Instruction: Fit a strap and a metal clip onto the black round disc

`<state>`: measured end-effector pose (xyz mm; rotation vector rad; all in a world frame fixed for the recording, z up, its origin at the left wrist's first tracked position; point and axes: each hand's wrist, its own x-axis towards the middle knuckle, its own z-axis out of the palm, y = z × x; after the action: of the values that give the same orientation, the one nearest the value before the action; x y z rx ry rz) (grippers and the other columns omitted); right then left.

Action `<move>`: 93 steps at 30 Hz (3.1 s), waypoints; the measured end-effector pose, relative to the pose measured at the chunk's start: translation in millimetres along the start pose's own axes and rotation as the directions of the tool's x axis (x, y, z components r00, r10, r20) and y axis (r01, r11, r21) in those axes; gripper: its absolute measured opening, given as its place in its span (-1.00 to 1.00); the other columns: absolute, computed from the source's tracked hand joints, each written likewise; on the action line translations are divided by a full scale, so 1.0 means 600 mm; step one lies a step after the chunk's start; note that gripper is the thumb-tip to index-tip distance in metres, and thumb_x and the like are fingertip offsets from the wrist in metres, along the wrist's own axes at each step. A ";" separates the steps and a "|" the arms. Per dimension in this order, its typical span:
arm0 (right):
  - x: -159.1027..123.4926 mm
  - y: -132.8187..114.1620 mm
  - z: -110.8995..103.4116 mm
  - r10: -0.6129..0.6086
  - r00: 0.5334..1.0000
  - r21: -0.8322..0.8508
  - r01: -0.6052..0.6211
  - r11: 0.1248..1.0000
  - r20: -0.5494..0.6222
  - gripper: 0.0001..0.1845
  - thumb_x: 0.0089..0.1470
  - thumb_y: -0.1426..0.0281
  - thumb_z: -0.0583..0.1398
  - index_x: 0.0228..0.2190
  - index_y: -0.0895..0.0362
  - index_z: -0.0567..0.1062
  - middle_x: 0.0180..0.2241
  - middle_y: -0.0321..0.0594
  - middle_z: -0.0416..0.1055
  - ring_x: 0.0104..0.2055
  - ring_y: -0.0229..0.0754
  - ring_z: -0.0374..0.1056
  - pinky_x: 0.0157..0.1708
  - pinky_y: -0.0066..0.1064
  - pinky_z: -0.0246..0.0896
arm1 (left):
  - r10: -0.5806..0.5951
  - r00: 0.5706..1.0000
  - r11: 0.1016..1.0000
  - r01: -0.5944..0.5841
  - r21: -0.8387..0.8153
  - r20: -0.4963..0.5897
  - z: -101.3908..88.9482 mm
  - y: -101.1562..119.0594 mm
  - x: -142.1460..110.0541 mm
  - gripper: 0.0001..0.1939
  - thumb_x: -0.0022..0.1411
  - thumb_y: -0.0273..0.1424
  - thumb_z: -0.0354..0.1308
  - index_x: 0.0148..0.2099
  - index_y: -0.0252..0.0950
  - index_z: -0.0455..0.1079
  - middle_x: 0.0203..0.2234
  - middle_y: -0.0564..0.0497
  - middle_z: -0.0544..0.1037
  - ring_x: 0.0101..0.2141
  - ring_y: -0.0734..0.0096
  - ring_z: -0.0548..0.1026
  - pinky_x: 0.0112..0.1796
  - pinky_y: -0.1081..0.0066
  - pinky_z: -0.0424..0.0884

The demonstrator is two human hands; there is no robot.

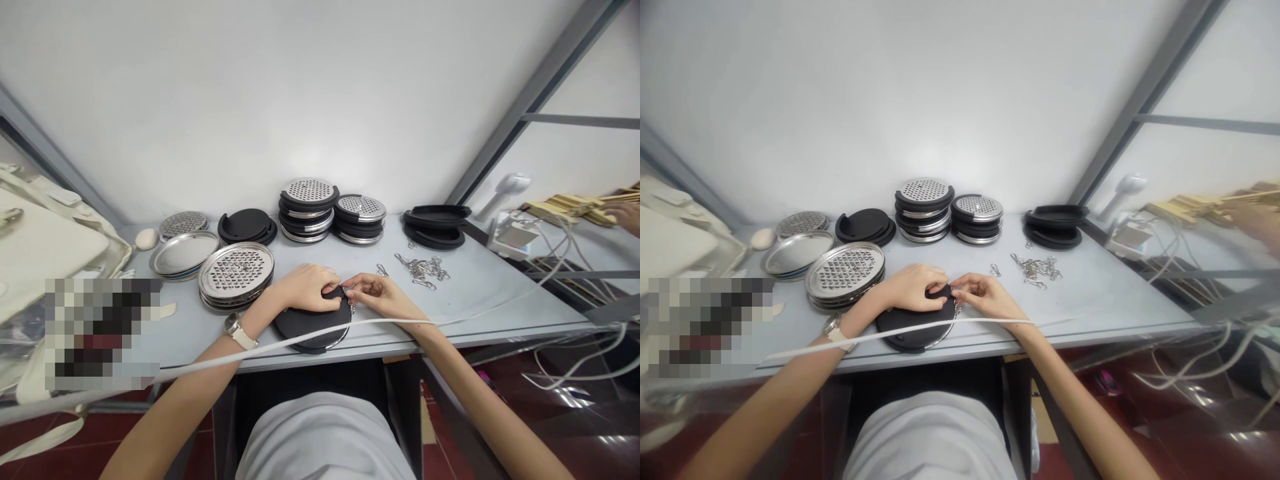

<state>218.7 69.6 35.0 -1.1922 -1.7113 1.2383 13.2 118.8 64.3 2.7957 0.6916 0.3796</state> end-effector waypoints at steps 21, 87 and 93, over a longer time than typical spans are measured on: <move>-0.013 -0.012 -0.014 -0.036 0.989 -0.044 0.042 0.998 0.141 -0.48 -0.04 0.22 0.27 -0.03 0.16 0.45 -0.26 -0.16 0.43 -0.17 -0.15 0.34 -0.13 -0.29 0.25 | -0.008 1.000 1.000 0.007 -0.018 -0.010 0.001 -0.001 -0.003 -0.73 0.06 -0.28 0.08 -0.52 -0.27 0.08 -0.60 0.13 0.33 -0.55 0.50 0.21 -0.50 0.42 0.02; -0.013 -0.009 -0.002 -0.276 0.960 -0.379 0.239 0.894 -0.046 -0.77 0.13 0.23 0.11 -0.40 0.10 0.46 -0.39 -0.21 0.45 -0.31 -0.17 0.35 -0.23 -0.35 0.24 | -0.026 1.000 0.999 0.026 -0.041 0.007 -0.001 0.002 -0.001 -0.80 0.07 -0.29 0.08 -0.47 -0.25 0.13 -0.56 0.13 0.35 -0.52 0.47 0.25 -0.46 0.43 0.06; -0.014 -0.011 0.001 -0.296 0.951 -0.410 0.235 0.881 -0.092 -0.77 0.16 0.26 0.10 -0.35 0.10 0.51 -0.32 -0.18 0.45 -0.24 -0.15 0.36 -0.16 -0.31 0.22 | -0.033 0.999 0.999 0.033 -0.026 0.004 -0.001 0.003 0.000 -0.80 0.07 -0.29 0.08 -0.46 -0.25 0.15 -0.56 0.12 0.36 -0.51 0.46 0.26 -0.46 0.44 0.06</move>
<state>218.8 60.8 41.1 -1.1878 -1.9869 0.6343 13.9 117.4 65.3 2.7564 0.7257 0.3750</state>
